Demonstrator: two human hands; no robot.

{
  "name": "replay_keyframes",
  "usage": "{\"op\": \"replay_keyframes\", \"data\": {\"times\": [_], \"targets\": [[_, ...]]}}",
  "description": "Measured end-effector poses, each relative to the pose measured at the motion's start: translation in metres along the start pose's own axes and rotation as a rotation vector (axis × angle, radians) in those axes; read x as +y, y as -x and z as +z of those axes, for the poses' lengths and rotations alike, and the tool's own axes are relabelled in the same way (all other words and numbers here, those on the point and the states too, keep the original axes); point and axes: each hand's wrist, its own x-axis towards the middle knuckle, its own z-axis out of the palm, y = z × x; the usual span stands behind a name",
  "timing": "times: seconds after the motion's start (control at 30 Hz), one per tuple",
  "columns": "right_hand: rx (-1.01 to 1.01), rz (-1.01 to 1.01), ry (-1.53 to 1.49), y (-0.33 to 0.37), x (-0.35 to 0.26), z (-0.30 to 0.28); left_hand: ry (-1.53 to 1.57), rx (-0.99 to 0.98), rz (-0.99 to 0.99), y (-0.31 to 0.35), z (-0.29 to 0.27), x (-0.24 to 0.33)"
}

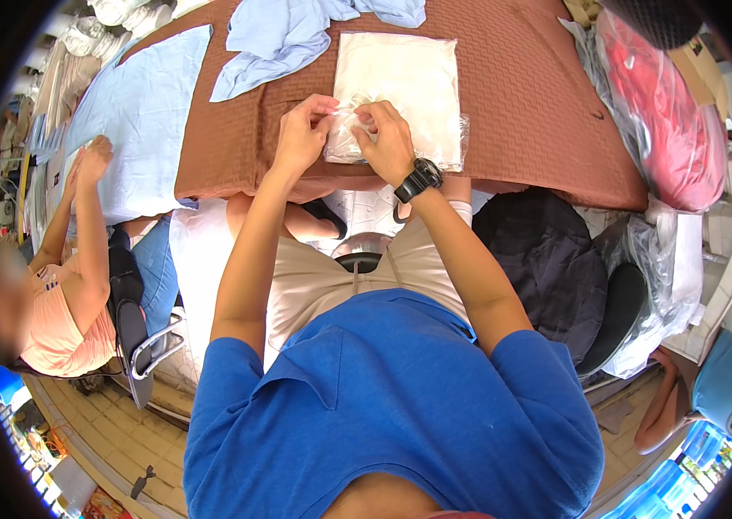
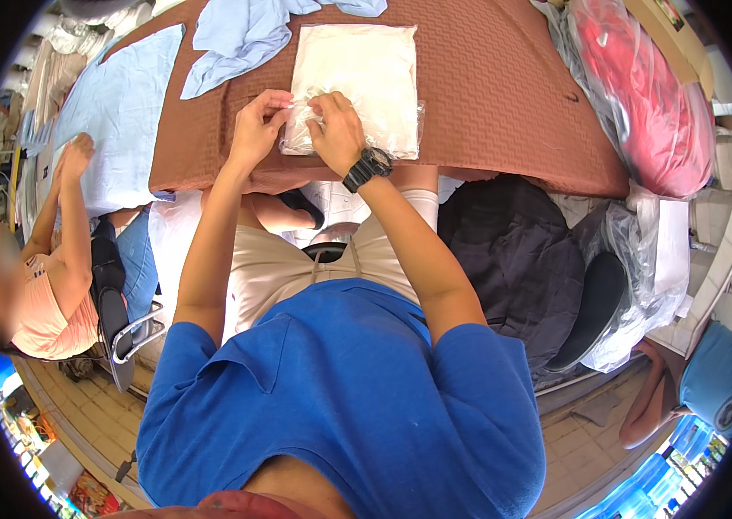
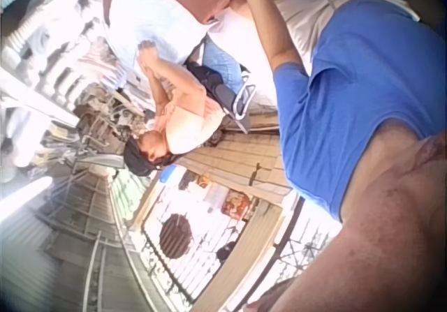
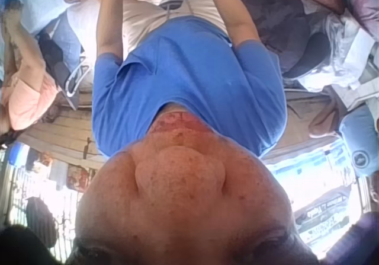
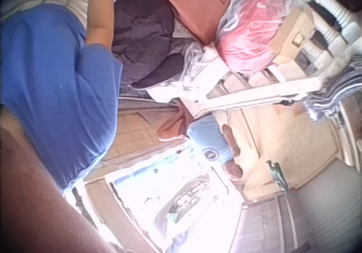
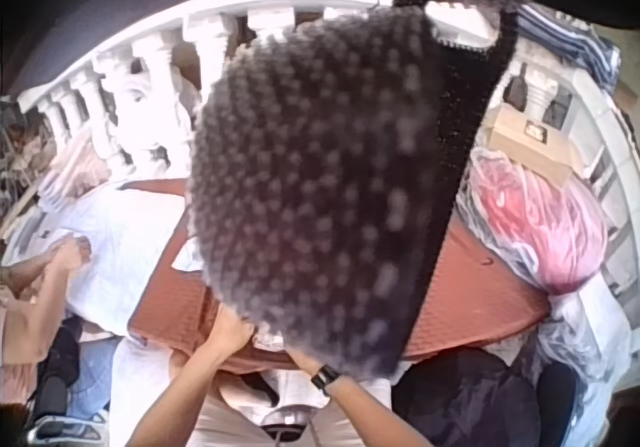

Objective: The person places a folded light-colored shirt into a clear plastic bag on a table, aligns the shirt inside, seals the bag with adhesive, and then places the packaged shirt into a larger white plastic bag.

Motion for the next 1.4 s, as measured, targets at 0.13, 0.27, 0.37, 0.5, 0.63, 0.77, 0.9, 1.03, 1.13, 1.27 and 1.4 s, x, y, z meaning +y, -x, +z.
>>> {"op": "replay_keyframes", "data": {"times": [0.13,0.27,0.37,0.5,0.63,0.77,0.9,1.03,1.13,1.27,1.4], "targets": [[0.03,0.01,0.02,0.002,0.006,0.005,-0.008,0.029,-0.011,-0.003,0.001,-0.008],[0.042,-0.003,0.012,0.003,0.008,0.006,-0.005,0.028,-0.035,-0.004,0.0,-0.012],[0.041,0.021,0.0,0.003,0.009,0.004,-0.031,0.008,-0.035,-0.005,0.001,-0.009],[0.035,0.029,0.005,0.003,0.008,0.003,-0.063,0.03,-0.072,-0.009,0.003,-0.009],[0.021,0.06,-0.056,0.003,0.008,0.0,-0.131,0.143,-0.034,-0.009,0.012,-0.012],[0.158,-0.056,-0.175,0.007,-0.008,-0.034,-0.31,0.346,0.171,0.003,0.018,0.005],[0.343,-0.257,0.415,0.025,-0.009,-0.087,-0.46,0.289,0.559,0.043,0.031,0.039],[0.435,0.027,0.534,0.04,0.029,-0.096,-0.29,-0.041,0.596,0.045,0.062,0.037],[0.428,0.256,0.36,0.039,0.044,-0.097,-0.404,0.084,0.728,0.028,0.065,0.035],[0.334,0.459,0.168,0.029,0.035,-0.104,-0.478,0.289,0.147,0.007,0.036,0.007],[0.333,0.21,0.151,0.03,0.045,-0.108,-0.111,-0.036,-0.049,-0.007,0.005,-0.007]]}}
